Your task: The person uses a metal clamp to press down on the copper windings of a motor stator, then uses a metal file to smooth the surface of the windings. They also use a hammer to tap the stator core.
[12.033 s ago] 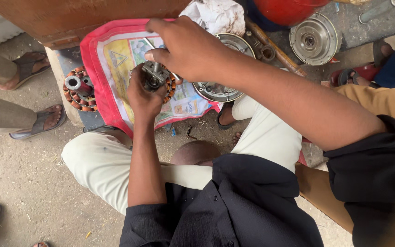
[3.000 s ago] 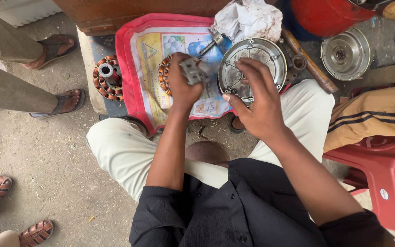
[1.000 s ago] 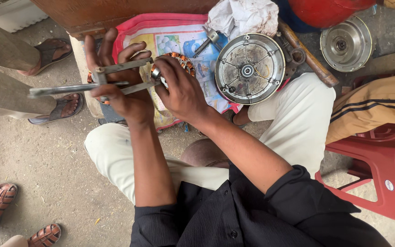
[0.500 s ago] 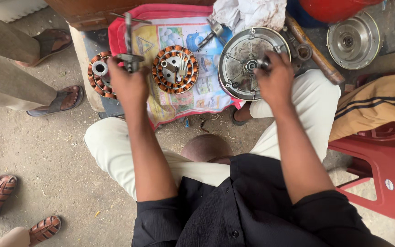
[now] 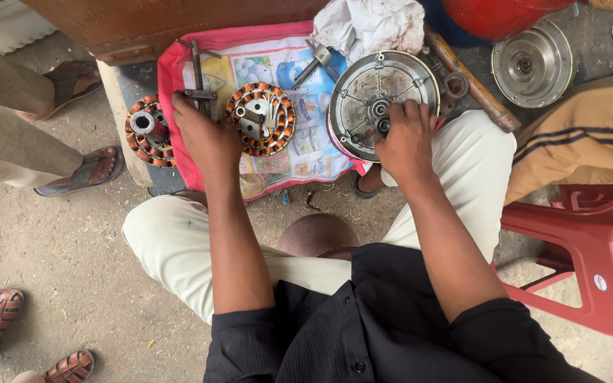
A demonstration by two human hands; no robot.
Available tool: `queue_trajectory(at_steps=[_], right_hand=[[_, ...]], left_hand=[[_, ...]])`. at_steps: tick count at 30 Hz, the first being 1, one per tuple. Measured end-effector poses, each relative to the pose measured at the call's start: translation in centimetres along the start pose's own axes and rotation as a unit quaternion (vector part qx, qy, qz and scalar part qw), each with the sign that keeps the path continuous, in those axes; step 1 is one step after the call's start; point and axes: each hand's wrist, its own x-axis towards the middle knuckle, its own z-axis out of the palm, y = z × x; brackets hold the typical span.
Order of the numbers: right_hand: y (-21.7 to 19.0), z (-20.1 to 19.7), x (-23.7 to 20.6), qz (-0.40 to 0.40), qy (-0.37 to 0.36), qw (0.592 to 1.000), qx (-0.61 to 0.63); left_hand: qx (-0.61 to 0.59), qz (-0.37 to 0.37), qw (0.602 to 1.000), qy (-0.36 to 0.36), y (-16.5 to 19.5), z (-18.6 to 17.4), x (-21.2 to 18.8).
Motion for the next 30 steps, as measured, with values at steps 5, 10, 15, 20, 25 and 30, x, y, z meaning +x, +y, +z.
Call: queue_trajectory(at_steps=[5,10,15,20,25,30], right_hand=[[0.2,0.3,-1.1,-0.004,0.004,1.000,0.017],[0.4,-0.2,-1.9,-0.016,0.032,0.997,0.063],[1.4,-0.9,-2.0,-0.033,0.056,0.991,0.118],[3.7,-0.4,-1.8,-0.004,0.132,0.967,0.217],[12.8,-4.9,2.0,0.131,0.140,0.624,0.758],[19.6,-8.8,6.6,0.255,0.172,0.560,0.770]], left_hand=[[0.064,0.003,0.998,-0.006,0.4,0.4,-0.4],[0.135,0.040,0.990,0.003,0.7,0.4,-1.3],[0.131,0.065,0.989,0.005,1.3,0.3,-1.1],[0.148,0.094,0.984,0.022,1.6,-0.5,-0.3],[0.066,0.159,0.985,-0.002,1.7,-1.2,0.2],[-0.117,0.167,0.953,-0.225,1.4,-2.2,0.3]])
